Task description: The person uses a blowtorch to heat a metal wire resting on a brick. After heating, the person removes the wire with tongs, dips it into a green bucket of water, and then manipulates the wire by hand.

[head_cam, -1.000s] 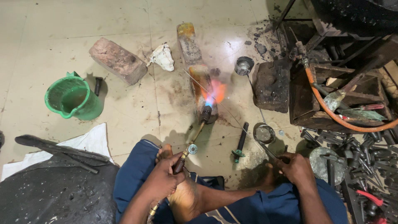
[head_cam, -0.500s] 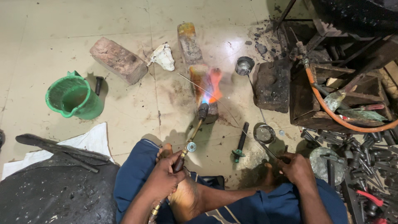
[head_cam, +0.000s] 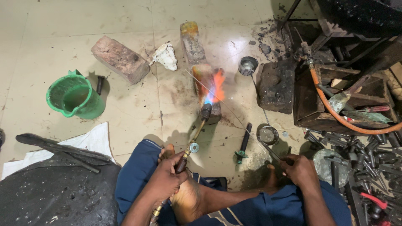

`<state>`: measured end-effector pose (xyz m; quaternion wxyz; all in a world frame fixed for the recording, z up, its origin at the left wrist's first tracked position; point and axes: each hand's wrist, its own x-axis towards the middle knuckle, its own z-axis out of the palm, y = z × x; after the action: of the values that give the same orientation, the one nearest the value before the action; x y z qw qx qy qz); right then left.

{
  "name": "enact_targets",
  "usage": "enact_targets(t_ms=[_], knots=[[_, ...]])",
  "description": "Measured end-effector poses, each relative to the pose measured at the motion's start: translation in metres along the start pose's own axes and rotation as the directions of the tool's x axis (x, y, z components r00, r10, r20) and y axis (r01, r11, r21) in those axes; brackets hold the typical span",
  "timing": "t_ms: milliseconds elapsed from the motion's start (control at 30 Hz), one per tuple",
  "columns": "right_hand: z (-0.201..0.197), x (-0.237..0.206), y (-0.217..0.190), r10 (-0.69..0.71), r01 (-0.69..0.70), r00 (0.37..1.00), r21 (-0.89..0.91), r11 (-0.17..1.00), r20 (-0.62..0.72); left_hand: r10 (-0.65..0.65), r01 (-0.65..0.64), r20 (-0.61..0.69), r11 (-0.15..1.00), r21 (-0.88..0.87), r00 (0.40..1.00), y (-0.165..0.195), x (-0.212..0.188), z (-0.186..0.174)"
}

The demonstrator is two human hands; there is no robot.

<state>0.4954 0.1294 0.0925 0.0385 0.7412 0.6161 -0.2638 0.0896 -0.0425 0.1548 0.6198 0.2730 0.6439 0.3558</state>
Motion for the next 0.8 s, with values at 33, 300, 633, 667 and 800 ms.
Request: enact_targets(t_ms=[33, 300, 633, 667, 800], knots=[[0.0006, 0.0009, 0.0006, 0.015, -0.015, 1.0, 0.006, 1.0, 0.009, 0.007, -0.007, 0.001, 1.0, -0.004, 1.0, -0.0001, -0.0002, 0.0003], [-0.0016, -0.0024, -0.004, 0.041, -0.041, 0.999, 0.007, 0.999, 0.014, 0.019, -0.019, 0.038, 1.0, -0.004, 0.999, 0.0042, -0.0024, -0.0015], [-0.0025, -0.0036, -0.0071, 0.046, -0.046, 0.999, -0.028, 0.999, 0.02, -0.006, 0.005, 0.074, 1.0, 0.007, 0.997, 0.0067, -0.0041, -0.0041], [-0.0022, -0.0031, -0.0068, 0.038, -0.038, 0.999, -0.029, 0.999, 0.019, -0.007, 0.007, 0.076, 1.0, 0.004, 0.997, 0.0067, -0.0039, -0.0046], [-0.0011, -0.0013, -0.0045, 0.028, -0.028, 1.0, -0.058, 0.998, 0.011, 0.008, -0.009, 0.058, 1.0, 0.029, 0.998, 0.0056, -0.0029, -0.0038]])
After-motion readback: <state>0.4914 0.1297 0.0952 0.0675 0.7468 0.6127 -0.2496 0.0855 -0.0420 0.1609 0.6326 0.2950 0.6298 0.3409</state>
